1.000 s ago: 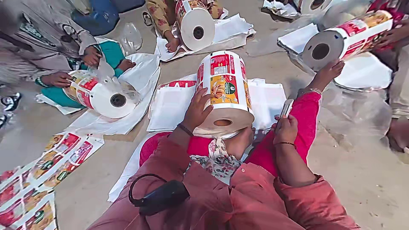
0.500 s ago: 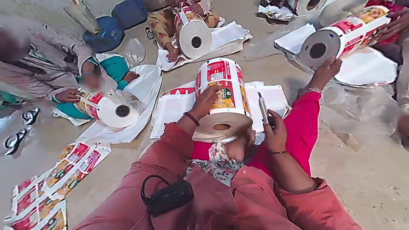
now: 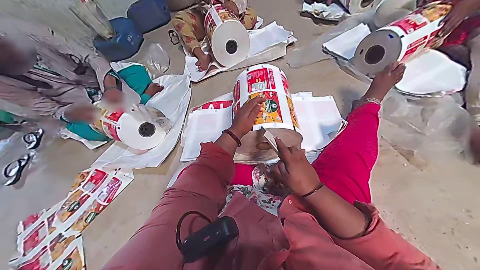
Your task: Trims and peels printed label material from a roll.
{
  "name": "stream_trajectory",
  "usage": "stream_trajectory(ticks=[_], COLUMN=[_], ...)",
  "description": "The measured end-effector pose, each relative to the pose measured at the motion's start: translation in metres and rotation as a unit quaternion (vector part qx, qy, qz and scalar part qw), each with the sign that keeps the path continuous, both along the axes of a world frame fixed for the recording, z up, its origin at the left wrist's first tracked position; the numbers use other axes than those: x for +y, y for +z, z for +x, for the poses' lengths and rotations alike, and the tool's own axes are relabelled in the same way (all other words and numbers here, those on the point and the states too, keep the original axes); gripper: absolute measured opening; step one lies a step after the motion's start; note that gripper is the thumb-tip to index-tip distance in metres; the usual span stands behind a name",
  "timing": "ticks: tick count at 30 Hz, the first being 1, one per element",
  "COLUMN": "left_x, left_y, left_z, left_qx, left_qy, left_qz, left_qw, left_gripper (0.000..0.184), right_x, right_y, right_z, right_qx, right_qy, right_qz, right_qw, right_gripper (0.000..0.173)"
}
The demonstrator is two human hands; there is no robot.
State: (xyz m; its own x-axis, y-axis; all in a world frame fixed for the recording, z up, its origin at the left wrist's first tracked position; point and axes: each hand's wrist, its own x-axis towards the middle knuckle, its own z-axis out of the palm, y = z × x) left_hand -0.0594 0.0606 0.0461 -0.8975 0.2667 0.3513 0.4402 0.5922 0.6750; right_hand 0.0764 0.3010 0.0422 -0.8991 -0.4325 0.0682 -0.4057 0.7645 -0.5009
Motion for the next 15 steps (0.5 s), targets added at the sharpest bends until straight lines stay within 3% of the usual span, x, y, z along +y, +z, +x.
stream_trajectory(ticks=[6, 15], left_x=[-0.001, -0.003], left_y=[-0.001, -0.004], left_z=[0.001, -0.001], left_qx=[0.021, 0.021], left_qy=[0.004, 0.01], left_qz=[0.0, -0.002], left_qw=[1.0, 1.0], left_gripper=[0.057, 0.055], right_x=[-0.01, -0.011], right_y=[0.03, 0.042], right_z=[0.012, 0.017], right_qx=[-0.076, -0.075], right_qy=[0.015, -0.009], right_qz=[0.015, 0.068], right_qw=[0.997, 0.995], right_gripper=[0.061, 0.06])
